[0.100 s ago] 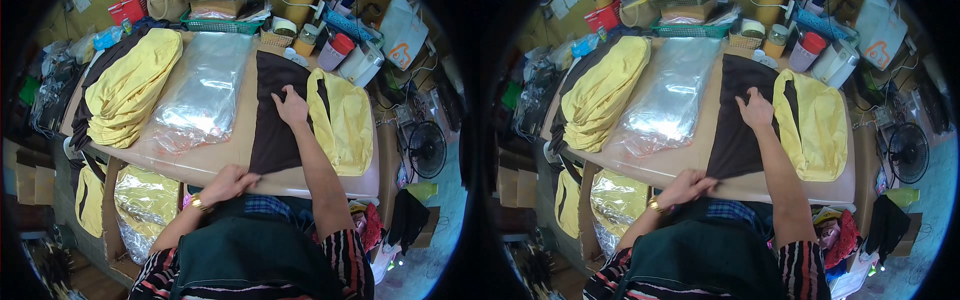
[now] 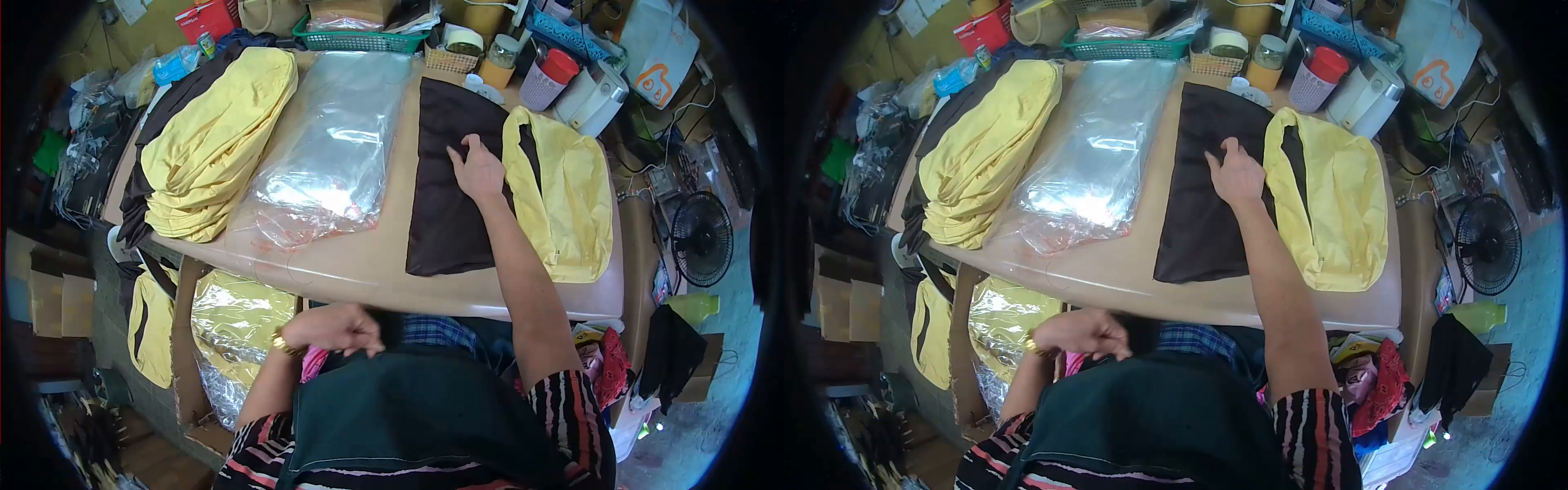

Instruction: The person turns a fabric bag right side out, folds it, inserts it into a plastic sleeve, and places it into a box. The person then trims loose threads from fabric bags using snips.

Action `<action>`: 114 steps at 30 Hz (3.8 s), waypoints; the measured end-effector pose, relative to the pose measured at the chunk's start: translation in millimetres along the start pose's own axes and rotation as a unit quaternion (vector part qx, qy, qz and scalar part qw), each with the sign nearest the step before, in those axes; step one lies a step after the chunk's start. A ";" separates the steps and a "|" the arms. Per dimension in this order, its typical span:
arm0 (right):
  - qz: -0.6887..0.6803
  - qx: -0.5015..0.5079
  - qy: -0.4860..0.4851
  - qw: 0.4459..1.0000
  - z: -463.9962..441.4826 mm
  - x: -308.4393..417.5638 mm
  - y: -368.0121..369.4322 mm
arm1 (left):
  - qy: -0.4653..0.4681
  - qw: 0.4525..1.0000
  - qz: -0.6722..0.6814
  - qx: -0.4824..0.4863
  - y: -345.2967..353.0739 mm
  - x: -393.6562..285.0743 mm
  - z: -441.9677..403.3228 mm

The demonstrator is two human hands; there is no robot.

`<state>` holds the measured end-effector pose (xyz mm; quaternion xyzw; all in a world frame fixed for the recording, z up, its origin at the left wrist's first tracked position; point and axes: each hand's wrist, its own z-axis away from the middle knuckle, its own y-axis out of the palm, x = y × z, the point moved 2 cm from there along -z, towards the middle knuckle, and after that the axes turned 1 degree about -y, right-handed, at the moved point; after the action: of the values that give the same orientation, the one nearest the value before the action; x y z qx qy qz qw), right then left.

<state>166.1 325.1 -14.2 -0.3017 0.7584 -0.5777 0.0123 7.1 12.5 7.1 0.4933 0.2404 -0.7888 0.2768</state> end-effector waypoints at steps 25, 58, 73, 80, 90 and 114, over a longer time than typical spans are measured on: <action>-0.075 0.032 -0.115 0.990 131.1 60.4 -22.3 | 0.101 0.842 0.245 -0.470 -5.6 -1.5 -5.1; -0.111 -0.041 -0.248 0.961 170.5 114.6 -124.2 | 0.236 0.700 0.564 -0.369 11.9 -16.1 -46.7; -0.086 0.039 -0.037 0.995 160.4 31.7 -104.5 | 0.130 0.657 0.143 -0.729 -20.4 36.1 67.3; -0.017 0.051 -0.048 0.997 170.3 14.5 -68.8 | -0.049 0.721 -0.454 -0.522 15.5 1.0 21.9; -0.196 -0.016 -0.129 0.972 167.0 83.6 -128.4 | 0.038 0.828 0.327 -0.453 40.6 26.4 -4.0; -0.548 0.008 0.208 0.810 151.3 26.8 -31.1 | 0.024 0.740 -0.401 -0.540 46.9 25.2 9.9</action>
<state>213.5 176.3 -28.2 -0.5402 0.4465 -0.5436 -0.4619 23.3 -33.2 -16.9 0.1375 0.8081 -0.5530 0.1493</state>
